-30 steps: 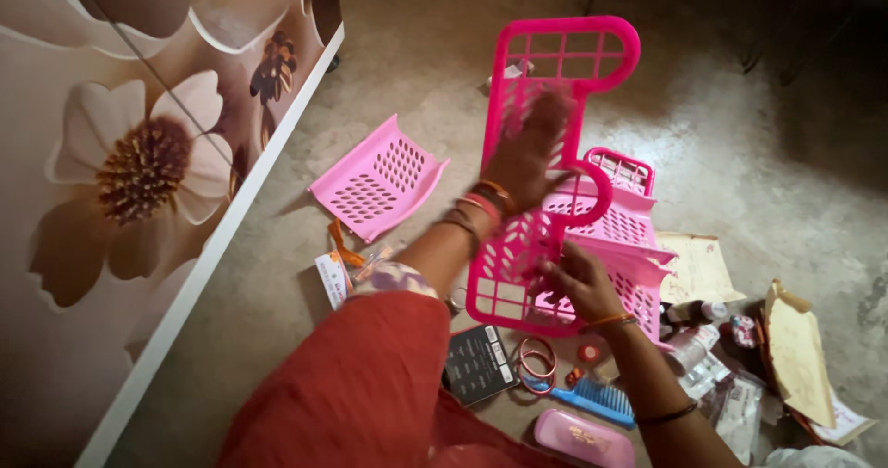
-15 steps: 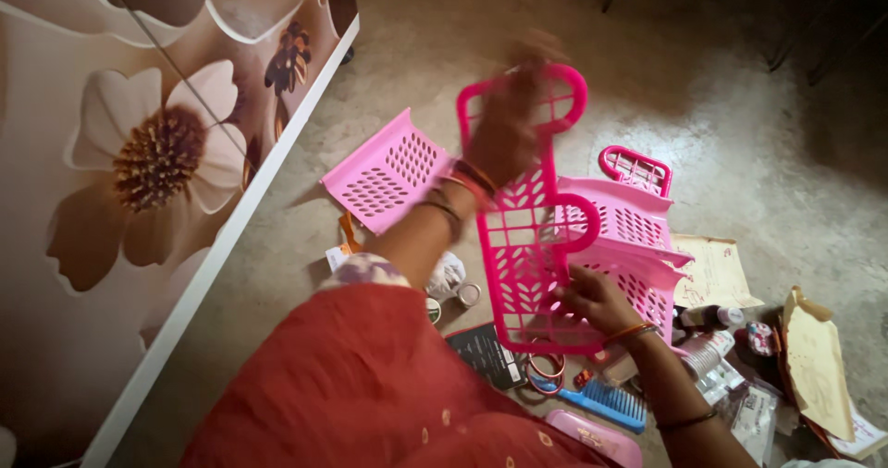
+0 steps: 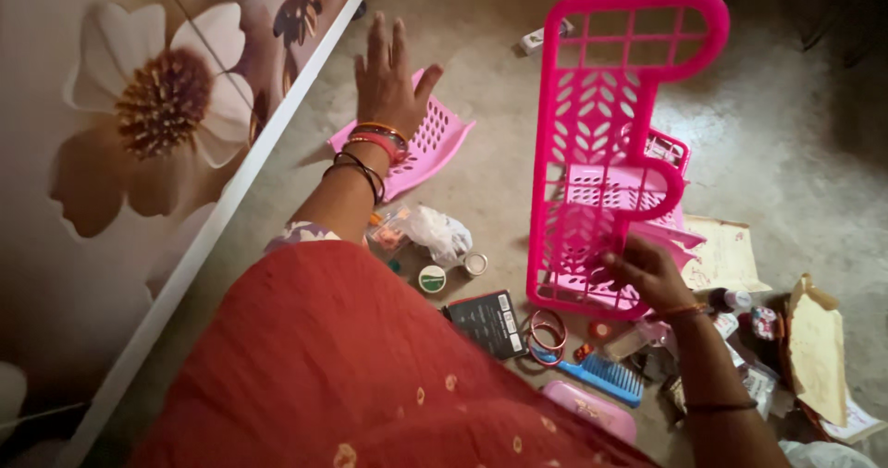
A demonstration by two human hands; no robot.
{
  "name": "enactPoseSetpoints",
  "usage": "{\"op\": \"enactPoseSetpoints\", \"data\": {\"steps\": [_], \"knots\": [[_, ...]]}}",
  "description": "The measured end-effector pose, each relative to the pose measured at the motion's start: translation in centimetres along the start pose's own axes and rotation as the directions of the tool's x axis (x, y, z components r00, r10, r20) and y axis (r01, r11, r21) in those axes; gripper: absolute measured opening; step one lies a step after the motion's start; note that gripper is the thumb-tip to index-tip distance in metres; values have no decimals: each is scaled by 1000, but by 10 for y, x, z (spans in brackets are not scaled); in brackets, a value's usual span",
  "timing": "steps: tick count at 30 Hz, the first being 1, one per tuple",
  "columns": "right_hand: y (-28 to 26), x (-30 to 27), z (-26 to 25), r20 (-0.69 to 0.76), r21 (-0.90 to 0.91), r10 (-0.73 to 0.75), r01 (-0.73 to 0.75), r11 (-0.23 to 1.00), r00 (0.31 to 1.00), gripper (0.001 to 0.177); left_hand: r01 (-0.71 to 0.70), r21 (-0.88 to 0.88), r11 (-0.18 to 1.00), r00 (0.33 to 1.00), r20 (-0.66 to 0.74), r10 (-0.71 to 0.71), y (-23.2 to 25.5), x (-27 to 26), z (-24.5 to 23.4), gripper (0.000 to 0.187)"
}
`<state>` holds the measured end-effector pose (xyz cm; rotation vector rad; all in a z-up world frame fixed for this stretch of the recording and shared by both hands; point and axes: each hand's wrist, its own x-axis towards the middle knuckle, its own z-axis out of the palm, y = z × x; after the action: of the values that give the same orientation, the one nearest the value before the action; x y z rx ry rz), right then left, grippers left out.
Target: The person disassembles a pink plastic three-tier organizer by hand. They remove items from the baskets, then detach the baskets and frame components one by one, placing them on the floor.
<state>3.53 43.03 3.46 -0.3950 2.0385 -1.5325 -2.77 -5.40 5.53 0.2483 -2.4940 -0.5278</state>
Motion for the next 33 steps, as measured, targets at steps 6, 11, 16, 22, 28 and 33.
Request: {"op": "enactPoseSetpoints", "data": {"steps": [6,11,16,22,28,33], "knots": [[-13,20,32,-44,47,25,-23,999,999,47,231,-703,672,955,297,-17,88,0,56,102],[-12,38,68,-287,-397,-280,153,905,916,30,314,-868,384,911,390,136,145,-36,47,125],[-16,34,100,-370,-862,-512,-81,500,776,25,601,-756,-258,791,608,61,129,-27,12,116],[-23,23,129,-278,-929,-713,8,369,643,38,600,-561,-571,769,600,220,107,-6,-30,101],[-9,31,120,-282,-938,-755,-5,347,592,45,739,-511,-439,670,619,409,74,-7,-72,86],[-17,47,111,-318,-633,-431,150,760,844,54,768,-632,-108,630,713,309,57,-5,-94,66]]}}
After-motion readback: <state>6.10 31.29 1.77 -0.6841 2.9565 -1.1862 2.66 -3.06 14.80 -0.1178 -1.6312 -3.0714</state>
